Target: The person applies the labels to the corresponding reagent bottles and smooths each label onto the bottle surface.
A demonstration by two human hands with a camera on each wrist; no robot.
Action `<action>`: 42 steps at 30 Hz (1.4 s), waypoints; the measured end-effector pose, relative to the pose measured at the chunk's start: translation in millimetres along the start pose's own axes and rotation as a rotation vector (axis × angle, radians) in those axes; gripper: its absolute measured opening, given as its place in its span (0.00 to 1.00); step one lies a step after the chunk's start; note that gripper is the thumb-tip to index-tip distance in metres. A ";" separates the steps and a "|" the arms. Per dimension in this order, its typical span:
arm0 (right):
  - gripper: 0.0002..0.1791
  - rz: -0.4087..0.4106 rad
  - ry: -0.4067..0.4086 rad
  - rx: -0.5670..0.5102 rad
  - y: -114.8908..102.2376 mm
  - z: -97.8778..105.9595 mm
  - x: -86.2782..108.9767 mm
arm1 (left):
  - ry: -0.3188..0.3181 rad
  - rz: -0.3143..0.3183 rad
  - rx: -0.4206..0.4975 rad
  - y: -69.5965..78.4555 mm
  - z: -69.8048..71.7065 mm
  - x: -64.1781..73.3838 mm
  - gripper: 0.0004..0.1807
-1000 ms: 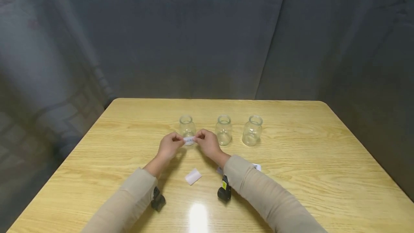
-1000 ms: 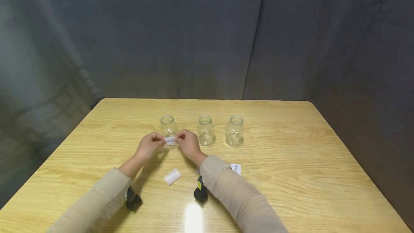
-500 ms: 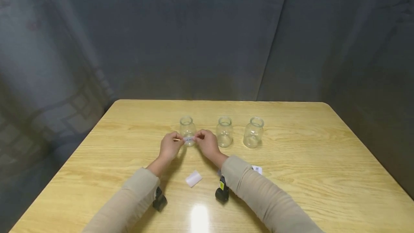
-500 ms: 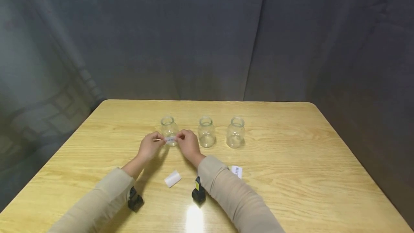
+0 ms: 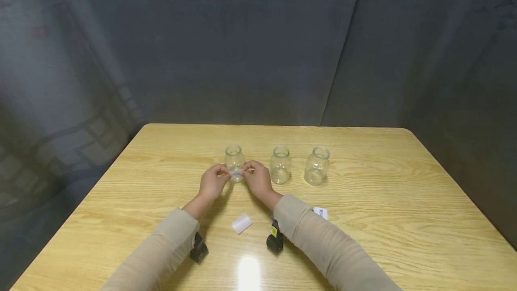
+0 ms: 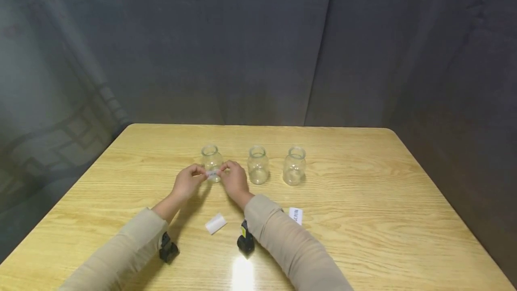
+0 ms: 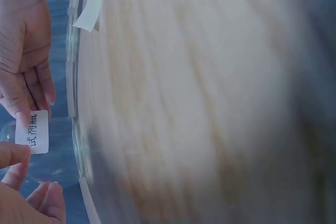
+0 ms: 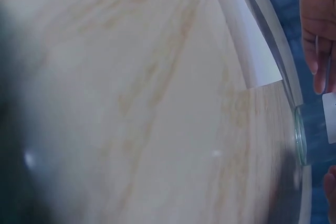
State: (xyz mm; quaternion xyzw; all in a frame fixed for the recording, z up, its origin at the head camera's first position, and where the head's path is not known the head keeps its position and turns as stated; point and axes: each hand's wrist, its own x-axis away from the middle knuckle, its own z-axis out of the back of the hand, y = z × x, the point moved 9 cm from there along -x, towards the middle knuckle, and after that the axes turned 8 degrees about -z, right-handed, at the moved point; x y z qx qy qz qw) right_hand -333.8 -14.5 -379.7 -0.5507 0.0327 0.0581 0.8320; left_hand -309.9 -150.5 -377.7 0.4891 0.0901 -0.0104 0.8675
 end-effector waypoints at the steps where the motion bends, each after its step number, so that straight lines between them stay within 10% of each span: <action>1: 0.06 0.010 0.005 0.016 -1.4 0.0 0.0 | -0.003 0.000 -0.009 -0.4 0.3 -0.5 0.04; 14: 0.23 -0.022 -0.063 0.034 -0.6 -1.2 -9.1 | -0.093 0.001 -0.029 -3.7 7.1 -10.9 0.05; 25: 0.30 -0.092 -0.206 -0.054 6.9 -10.6 -13.1 | -0.220 -0.062 -0.027 -2.6 1.8 -19.3 0.33; 42: 0.29 -0.039 -0.241 0.077 5.7 -9.3 -13.9 | -0.317 -0.139 -0.080 -2.0 2.0 -25.6 0.25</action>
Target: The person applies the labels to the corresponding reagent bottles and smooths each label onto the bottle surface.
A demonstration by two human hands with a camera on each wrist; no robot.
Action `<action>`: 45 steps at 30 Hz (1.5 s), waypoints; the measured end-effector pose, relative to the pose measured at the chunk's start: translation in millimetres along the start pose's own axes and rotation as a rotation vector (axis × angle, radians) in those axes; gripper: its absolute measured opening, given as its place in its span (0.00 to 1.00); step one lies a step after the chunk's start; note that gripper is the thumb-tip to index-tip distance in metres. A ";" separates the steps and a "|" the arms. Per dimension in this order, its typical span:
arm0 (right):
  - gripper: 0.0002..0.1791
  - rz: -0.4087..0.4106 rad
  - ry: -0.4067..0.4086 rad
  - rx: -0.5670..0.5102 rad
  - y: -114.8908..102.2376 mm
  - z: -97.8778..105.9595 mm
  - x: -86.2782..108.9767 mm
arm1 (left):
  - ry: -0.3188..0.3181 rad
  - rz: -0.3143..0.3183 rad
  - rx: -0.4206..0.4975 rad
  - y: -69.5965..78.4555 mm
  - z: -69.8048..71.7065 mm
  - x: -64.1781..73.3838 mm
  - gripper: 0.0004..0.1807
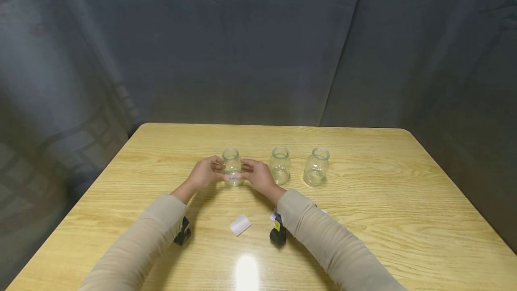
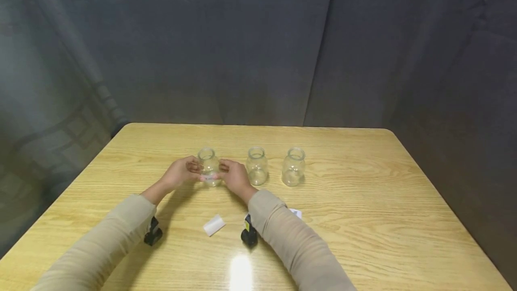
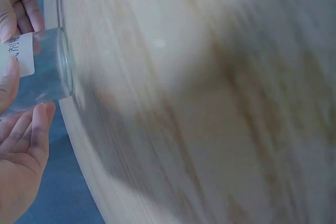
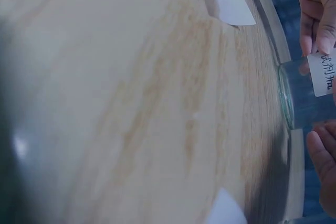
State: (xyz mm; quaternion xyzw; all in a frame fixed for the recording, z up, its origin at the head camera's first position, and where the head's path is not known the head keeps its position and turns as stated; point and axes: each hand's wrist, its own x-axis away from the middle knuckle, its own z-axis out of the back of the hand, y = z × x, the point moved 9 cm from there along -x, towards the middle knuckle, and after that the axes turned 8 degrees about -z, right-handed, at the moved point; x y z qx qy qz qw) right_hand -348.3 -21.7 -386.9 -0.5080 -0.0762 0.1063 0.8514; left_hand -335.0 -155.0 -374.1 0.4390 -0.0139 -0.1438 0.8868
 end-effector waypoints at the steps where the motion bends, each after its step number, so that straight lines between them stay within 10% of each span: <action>1: 0.29 0.000 0.002 -0.002 -0.1 -0.1 0.1 | 0.001 0.003 -0.001 0.2 0.3 0.4 0.25; 45: 0.21 -0.019 0.000 0.044 -3.5 11.2 10.3 | 0.032 0.036 0.017 -2.3 5.8 9.8 0.27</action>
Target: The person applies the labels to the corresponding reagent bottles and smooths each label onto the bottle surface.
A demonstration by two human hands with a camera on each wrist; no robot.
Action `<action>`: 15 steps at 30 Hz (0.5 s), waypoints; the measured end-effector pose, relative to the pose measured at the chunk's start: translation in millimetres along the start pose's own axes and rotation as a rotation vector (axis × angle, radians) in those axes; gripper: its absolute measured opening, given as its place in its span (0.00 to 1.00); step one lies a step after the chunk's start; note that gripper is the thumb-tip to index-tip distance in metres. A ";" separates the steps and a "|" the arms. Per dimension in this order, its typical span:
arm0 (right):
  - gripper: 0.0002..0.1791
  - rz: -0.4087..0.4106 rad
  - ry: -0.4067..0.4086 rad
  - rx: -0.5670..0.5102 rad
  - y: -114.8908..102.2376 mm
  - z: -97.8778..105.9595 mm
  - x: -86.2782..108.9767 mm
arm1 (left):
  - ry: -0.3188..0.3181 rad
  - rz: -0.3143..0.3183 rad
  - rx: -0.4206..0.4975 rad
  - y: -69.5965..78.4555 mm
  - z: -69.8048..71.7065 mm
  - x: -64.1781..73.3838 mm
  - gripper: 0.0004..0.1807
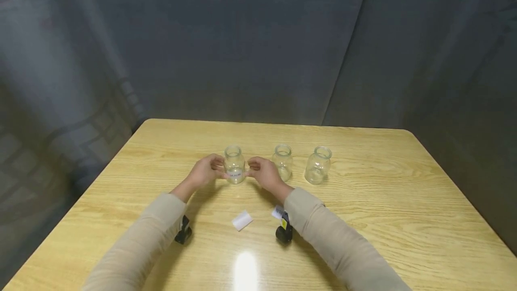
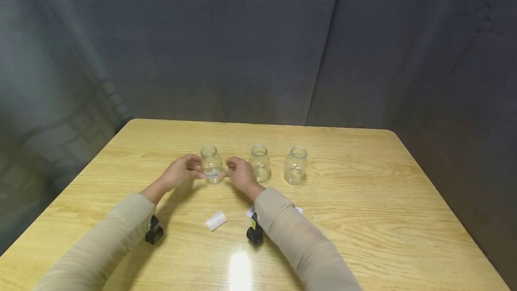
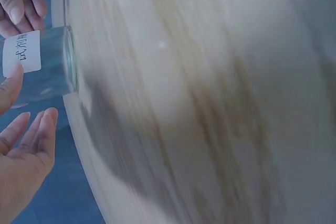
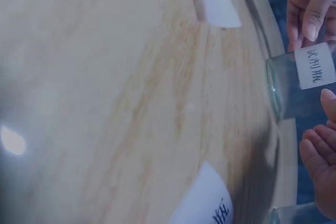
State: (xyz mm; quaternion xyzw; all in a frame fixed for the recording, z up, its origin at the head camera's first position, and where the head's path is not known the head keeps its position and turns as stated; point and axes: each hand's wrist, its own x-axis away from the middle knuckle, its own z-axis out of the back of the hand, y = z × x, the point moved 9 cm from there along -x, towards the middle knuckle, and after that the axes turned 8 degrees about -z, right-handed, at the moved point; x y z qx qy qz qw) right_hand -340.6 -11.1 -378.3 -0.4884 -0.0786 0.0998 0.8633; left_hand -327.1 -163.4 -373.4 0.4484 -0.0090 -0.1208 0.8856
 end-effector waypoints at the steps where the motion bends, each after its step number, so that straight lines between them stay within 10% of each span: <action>1: 0.20 -0.002 -0.004 -0.001 -0.3 1.0 1.5 | 0.001 0.000 -0.003 0.4 0.9 1.1 0.27; 15: 0.19 0.050 -0.081 0.013 -5.6 10.0 33.7 | -0.014 -0.004 -0.002 16.0 -0.5 29.6 0.22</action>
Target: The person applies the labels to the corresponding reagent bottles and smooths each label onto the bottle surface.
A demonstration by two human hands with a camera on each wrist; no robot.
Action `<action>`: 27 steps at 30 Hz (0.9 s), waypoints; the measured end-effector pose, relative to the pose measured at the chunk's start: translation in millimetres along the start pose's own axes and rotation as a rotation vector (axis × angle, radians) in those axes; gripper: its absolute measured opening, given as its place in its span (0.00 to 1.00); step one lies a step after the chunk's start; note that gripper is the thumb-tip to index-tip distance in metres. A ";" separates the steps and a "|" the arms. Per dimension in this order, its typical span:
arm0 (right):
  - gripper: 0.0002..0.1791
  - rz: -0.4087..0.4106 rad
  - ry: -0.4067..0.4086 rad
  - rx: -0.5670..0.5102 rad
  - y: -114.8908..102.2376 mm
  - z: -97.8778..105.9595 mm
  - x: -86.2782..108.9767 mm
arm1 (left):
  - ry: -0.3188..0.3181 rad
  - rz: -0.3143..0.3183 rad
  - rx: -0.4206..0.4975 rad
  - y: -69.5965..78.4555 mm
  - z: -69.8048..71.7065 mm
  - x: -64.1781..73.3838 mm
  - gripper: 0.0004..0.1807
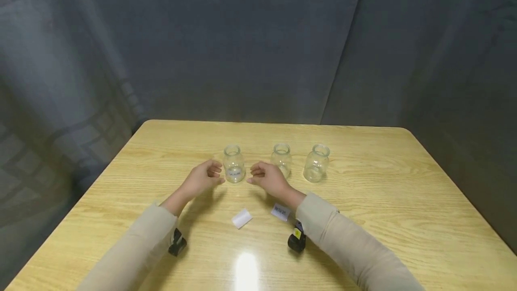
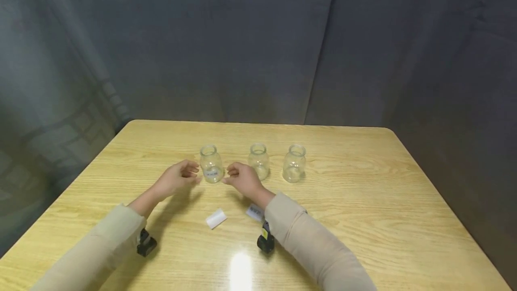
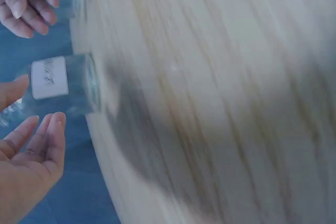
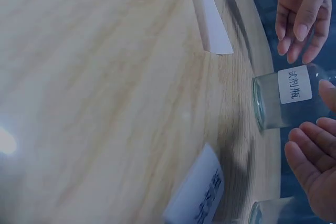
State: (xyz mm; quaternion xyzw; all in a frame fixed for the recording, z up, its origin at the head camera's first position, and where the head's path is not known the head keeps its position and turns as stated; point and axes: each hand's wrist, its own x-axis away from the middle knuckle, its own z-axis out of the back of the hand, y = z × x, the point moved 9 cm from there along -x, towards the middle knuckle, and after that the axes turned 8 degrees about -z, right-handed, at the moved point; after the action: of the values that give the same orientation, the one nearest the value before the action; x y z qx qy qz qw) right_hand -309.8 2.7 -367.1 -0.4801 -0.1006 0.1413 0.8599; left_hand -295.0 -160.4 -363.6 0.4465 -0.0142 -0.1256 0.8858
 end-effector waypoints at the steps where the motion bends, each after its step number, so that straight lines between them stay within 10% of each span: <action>1: 0.19 -0.003 -0.003 -0.005 0.8 1.2 2.6 | -0.008 0.000 -0.003 1.7 -1.4 1.5 0.22; 27: 0.20 -0.092 -0.056 0.097 31.0 23.0 44.0 | -0.207 -0.093 0.131 49.0 -69.7 0.3 0.17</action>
State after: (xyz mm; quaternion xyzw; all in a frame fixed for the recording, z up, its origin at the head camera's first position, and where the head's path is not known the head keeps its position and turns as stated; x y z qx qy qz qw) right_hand -280.1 51.5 -380.1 -0.4285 -0.1396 0.1200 0.8846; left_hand -274.9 -77.6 -366.6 0.4881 -0.0929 -0.2107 0.8419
